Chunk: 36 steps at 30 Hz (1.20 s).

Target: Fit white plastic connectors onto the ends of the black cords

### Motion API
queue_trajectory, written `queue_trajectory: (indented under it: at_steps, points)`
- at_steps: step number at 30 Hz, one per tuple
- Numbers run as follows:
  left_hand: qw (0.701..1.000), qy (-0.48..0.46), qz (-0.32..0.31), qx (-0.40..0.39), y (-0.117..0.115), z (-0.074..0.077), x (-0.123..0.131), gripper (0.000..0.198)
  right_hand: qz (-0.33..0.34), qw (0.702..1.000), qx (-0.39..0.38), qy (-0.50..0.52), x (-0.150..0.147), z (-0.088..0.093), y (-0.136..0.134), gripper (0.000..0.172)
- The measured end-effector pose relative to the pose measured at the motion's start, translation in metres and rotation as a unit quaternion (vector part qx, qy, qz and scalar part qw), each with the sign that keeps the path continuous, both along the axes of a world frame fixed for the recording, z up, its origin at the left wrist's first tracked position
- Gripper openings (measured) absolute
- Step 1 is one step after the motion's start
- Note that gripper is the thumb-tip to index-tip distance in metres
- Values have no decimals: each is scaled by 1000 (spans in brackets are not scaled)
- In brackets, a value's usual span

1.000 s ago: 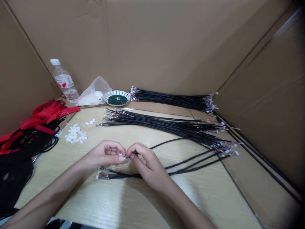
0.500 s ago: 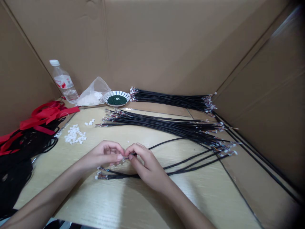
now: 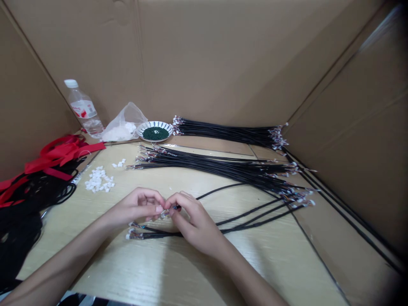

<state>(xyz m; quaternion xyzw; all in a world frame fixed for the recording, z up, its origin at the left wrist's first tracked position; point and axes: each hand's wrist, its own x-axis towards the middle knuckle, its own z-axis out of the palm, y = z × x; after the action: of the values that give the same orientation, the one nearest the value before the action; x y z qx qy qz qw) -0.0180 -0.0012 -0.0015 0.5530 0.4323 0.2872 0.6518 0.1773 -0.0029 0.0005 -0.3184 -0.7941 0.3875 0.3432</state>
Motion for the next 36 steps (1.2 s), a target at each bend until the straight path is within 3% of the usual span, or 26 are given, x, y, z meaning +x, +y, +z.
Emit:
queue_trajectory:
  at_steps: [22, 36]
  points:
    - [1000, 1, 9, 20, -1, 1, 0, 28, -2, 1000, -2, 9, 0, 1, -1, 17]
    - [997, -49, 25, 47, 2, -3, 0, 18, 1, 1000, 4, 4, -1, 1, -1, 16]
